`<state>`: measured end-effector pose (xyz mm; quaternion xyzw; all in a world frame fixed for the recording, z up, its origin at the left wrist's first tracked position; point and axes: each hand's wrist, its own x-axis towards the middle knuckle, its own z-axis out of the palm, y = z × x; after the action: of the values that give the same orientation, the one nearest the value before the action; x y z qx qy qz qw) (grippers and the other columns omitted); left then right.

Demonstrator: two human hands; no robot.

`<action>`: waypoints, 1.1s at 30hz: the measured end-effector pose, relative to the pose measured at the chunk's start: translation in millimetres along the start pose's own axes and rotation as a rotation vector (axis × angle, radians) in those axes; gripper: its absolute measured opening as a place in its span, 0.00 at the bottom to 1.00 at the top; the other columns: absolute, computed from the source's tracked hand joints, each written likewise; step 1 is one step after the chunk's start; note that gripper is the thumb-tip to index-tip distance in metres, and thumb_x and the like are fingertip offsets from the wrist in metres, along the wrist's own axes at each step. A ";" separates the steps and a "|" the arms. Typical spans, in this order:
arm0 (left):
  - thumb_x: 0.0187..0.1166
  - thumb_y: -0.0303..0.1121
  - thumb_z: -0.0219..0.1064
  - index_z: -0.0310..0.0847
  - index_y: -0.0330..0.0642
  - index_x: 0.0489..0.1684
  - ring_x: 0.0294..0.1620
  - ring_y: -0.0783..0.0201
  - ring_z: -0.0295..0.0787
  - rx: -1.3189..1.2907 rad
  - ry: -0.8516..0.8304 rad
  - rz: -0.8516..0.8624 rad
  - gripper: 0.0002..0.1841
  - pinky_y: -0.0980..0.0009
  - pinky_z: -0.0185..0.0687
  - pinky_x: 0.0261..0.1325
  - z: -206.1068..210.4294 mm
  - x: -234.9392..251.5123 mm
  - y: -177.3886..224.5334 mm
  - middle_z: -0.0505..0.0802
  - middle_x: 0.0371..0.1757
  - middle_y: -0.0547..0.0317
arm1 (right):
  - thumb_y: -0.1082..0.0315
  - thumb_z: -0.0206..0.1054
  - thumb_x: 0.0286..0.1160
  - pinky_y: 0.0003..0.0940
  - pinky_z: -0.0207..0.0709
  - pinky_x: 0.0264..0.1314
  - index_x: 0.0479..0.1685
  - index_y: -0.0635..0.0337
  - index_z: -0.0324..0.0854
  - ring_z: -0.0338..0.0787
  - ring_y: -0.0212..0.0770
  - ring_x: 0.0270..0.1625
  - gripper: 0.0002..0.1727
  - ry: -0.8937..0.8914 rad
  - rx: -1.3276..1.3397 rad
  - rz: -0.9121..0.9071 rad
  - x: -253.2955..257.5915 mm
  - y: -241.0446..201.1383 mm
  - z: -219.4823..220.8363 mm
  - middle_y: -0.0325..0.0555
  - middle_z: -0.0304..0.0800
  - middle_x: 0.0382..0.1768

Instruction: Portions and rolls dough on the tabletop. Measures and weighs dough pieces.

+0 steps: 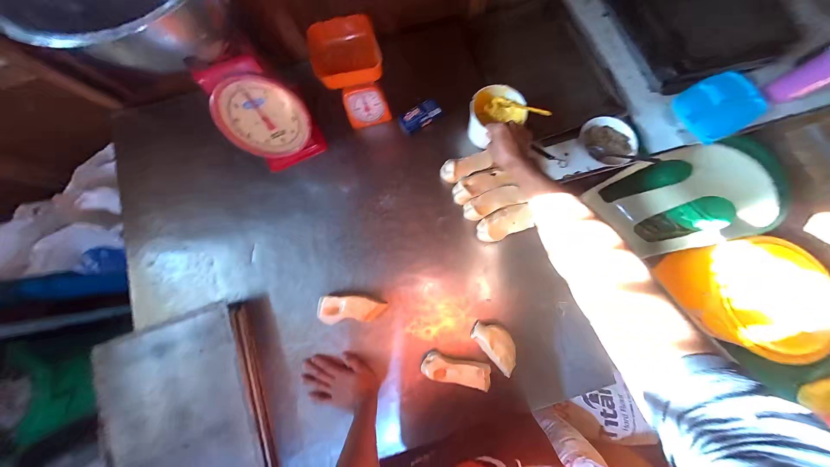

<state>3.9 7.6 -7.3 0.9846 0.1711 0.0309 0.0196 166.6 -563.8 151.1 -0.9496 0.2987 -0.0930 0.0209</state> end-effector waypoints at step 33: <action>0.84 0.53 0.50 0.49 0.53 0.96 0.97 0.42 0.27 -0.326 -0.206 0.417 0.37 0.31 0.20 0.90 -10.5 8.1 -54.3 0.42 0.98 0.48 | 0.44 0.59 0.86 0.52 0.79 0.74 0.68 0.55 0.85 0.87 0.48 0.69 0.27 -0.334 0.501 -0.317 -446.4 -150.0 3.5 0.47 0.88 0.67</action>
<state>-7.4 61.7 0.9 0.9803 -0.0455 -0.0391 0.1883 -107.2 -185.8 88.7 -0.9517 0.1080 -0.0088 0.2874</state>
